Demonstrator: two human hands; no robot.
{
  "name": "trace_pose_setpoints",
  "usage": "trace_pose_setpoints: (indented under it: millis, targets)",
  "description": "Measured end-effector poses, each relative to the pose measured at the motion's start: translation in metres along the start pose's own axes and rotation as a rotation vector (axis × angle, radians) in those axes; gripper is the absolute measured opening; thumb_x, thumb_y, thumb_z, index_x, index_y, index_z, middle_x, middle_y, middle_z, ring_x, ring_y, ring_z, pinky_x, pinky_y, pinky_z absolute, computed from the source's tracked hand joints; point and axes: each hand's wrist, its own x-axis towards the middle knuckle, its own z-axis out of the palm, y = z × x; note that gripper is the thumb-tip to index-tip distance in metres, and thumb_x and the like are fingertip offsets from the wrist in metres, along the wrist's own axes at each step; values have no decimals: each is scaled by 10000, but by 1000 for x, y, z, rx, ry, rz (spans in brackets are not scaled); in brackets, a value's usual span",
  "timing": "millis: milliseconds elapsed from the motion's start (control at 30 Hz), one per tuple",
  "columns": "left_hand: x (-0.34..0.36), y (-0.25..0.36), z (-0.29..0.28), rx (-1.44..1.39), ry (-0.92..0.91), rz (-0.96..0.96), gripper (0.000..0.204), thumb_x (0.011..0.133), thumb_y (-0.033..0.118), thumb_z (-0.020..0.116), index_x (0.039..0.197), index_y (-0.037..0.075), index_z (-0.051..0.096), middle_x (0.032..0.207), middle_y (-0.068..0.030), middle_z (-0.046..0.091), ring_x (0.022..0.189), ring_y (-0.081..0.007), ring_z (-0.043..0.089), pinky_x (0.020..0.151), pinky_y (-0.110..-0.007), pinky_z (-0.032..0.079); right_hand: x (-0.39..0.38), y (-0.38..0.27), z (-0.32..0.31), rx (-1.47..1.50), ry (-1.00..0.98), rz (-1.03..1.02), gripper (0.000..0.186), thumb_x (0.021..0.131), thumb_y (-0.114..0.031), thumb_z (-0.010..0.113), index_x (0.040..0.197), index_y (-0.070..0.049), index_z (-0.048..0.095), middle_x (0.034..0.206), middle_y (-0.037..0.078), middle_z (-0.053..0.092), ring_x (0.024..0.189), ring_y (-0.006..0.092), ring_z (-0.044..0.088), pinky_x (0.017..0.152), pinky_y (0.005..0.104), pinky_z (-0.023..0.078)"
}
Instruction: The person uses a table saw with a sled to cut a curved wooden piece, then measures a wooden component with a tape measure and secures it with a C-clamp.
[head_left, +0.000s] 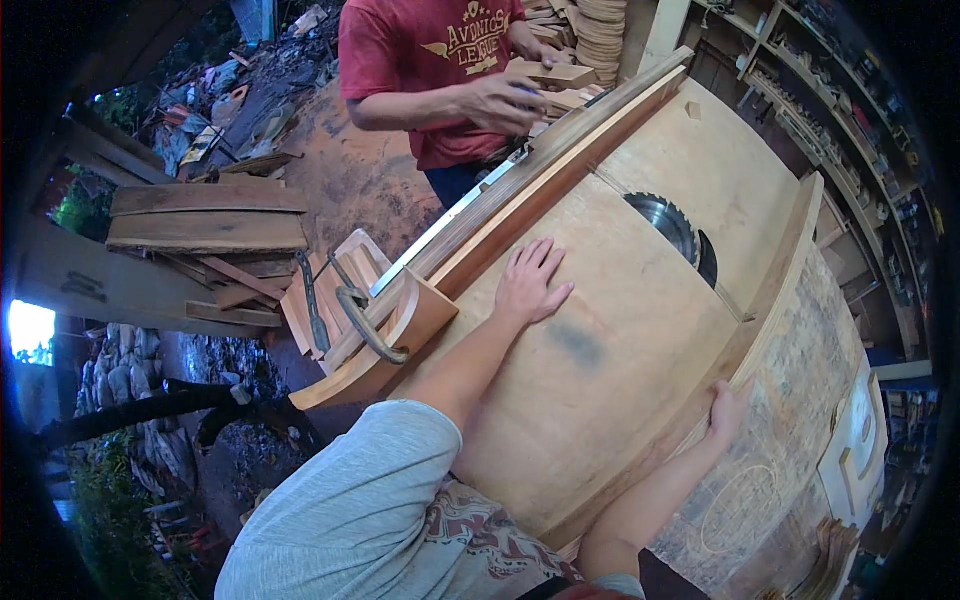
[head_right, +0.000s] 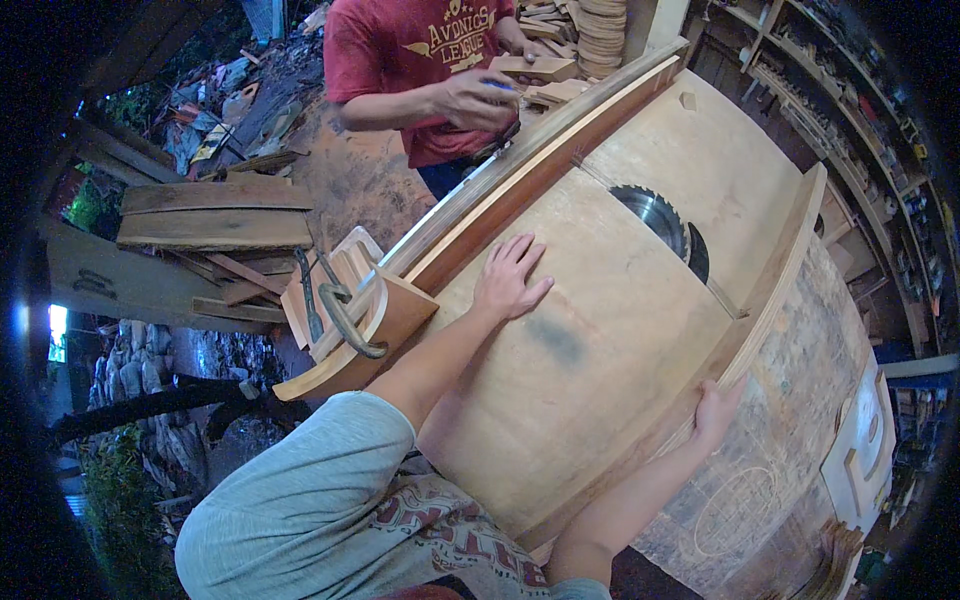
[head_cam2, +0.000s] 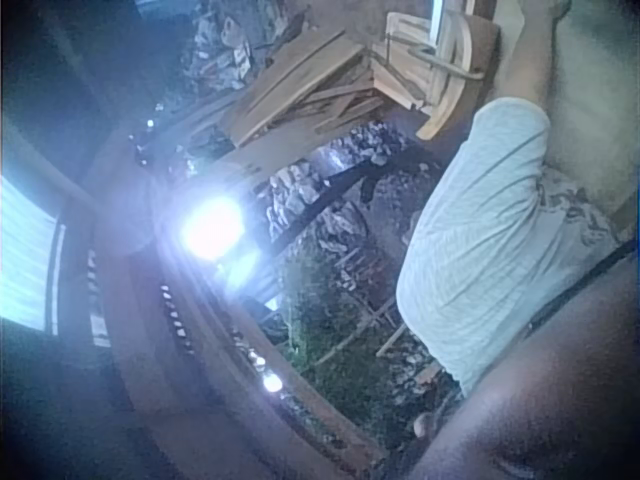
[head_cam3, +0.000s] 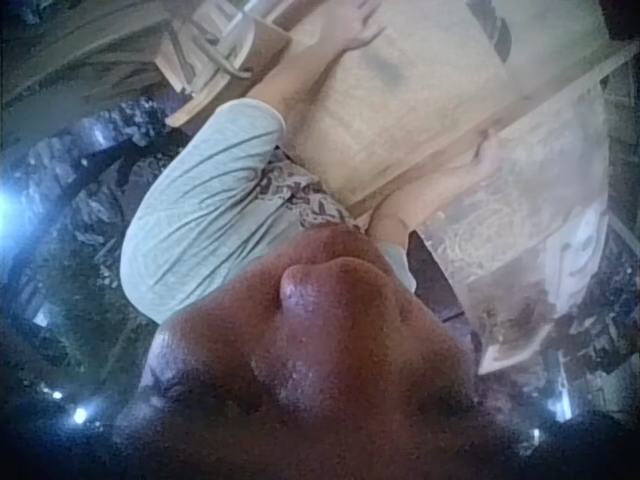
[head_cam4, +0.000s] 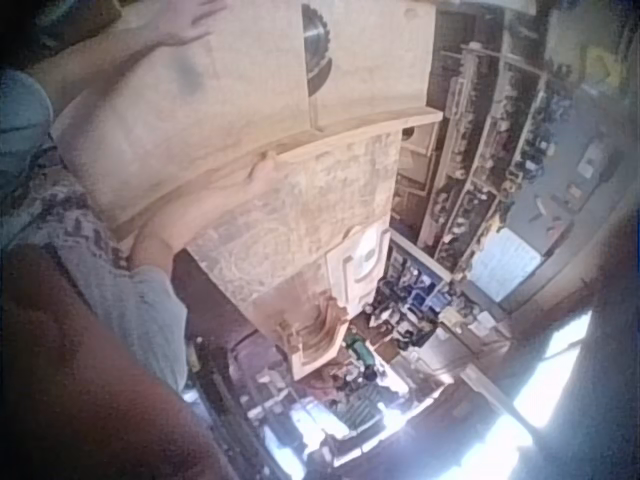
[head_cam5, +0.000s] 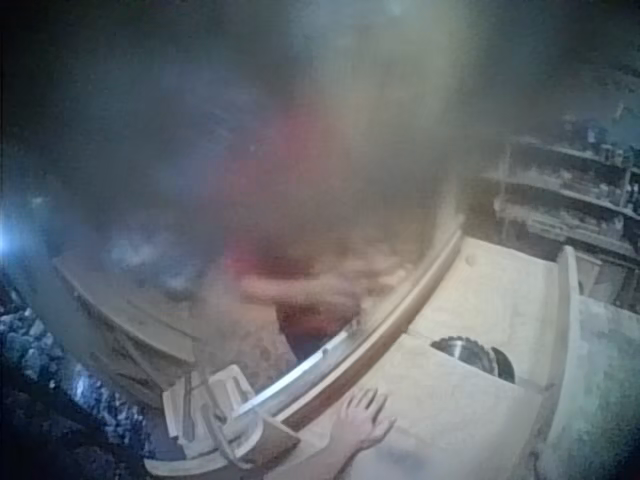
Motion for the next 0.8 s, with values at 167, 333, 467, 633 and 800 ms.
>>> trace_pose_setpoints:
  millis: [167, 333, 467, 633, 800]
  targets:
    - [1, -3, 4, 30, -28, 5, 645, 883, 488, 669, 1397, 110, 579, 1512, -167, 492, 1437, -330, 410, 1210, -505, 295, 2, 8, 0, 37, -2, -41, 891, 760, -34, 630, 1590, -7, 307, 1589, 213, 396, 1450, 332, 396, 1197, 385, 305]
    - [4, -1, 3, 118, -162, -57, 680, 892, 540, 639, 1424, 125, 562, 1528, -168, 481, 1431, -368, 404, 1213, -516, 280, 4, 13, -2, -110, 38, -56, 931, 767, -108, 665, 1598, 28, 270, 1626, 244, 343, 1485, 337, 361, 1209, 380, 298]
    - [3, 8, -1, 144, -247, -132, 758, 929, 625, 536, 1502, 131, 485, 1597, -158, 402, 1507, -307, 323, 1258, -492, 198, 4, 14, -1, -154, 59, -49, 923, 763, -113, 666, 1586, 44, 281, 1635, 239, 326, 1516, 343, 307, 1236, 387, 250]
    - [2, 8, 1, 79, -308, -272, 708, 918, 564, 574, 1498, 165, 494, 1589, -142, 411, 1482, -358, 341, 1244, -507, 221, 6, 17, -1, -88, 53, -1, 926, 752, -115, 677, 1582, 34, 296, 1617, 242, 357, 1510, 352, 319, 1239, 404, 246]
    - [2, 0, 6, 35, -58, -33, 678, 893, 500, 626, 1454, 131, 537, 1552, -156, 459, 1450, -367, 394, 1212, -518, 280, 2, 11, 2, -2, 47, -56, 898, 753, -92, 652, 1577, 18, 313, 1561, 238, 430, 1437, 350, 420, 1198, 392, 316]
